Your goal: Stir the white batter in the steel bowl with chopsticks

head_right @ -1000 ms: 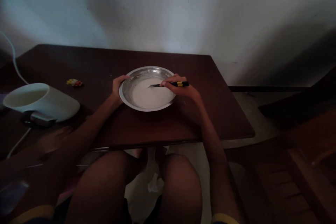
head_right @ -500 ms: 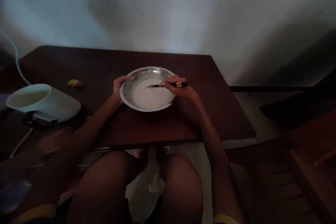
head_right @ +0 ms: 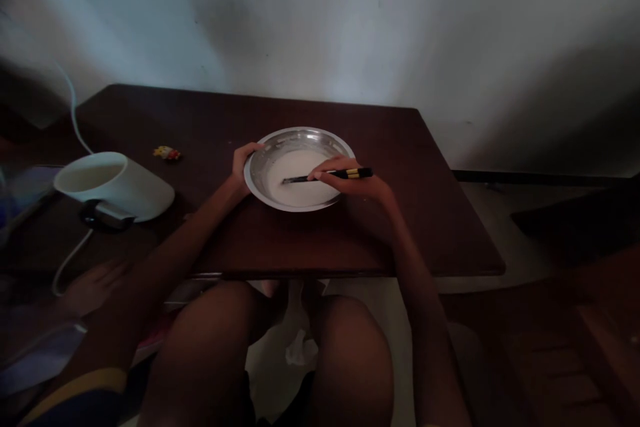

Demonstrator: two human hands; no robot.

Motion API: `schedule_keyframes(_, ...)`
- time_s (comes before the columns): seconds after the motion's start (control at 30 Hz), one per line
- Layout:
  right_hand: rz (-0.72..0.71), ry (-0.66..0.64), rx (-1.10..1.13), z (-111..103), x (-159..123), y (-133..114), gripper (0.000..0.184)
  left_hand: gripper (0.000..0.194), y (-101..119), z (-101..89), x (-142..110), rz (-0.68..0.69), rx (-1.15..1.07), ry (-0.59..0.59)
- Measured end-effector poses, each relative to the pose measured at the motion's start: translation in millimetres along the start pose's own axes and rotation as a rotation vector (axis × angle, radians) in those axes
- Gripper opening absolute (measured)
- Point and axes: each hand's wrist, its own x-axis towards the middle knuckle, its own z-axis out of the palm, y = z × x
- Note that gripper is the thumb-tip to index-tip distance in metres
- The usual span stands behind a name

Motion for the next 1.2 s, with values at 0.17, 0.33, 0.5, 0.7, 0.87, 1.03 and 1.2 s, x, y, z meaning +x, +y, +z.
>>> schedule_keyframes(0.17,0.091,0.226,-0.146,-6.7,-0.8,26.0,0.026,0.011,-0.1,2.1,-0.7,0.013,0.022,0.051)
schedule_keyframes(0.33,0.061,0.14,-0.075,-46.1,-40.7,17.8,0.028,0.009,-1.5,1.7,-0.7,0.025,0.009,0.061)
schedule_keyframes(0.5,0.002,-0.073,0.043,-32.2,-31.6,-5.8,0.033,0.008,-2.8,-0.1,1.1,0.024,0.014,0.059)
schedule_keyframes(0.7,0.016,0.139,-0.058,2.8,0.5,10.0,0.028,0.011,-3.0,-4.9,5.7,0.007,0.012,0.028)
schedule_keyframes(0.87,0.117,0.276,-0.123,-26.9,-23.9,23.4,0.031,0.013,-6.0,-8.2,9.4,0.034,0.022,0.018)
schedule_keyframes(1.03,0.039,0.052,0.008,-43.0,-41.3,3.9,0.034,0.018,-8.0,-9.1,11.5,0.027,0.029,-0.015)
schedule_keyframes(1.2,-0.017,0.025,0.007,-6.1,-13.6,2.1,0.03,0.019,-7.7,-10.6,12.8,0.006,0.011,-0.077)
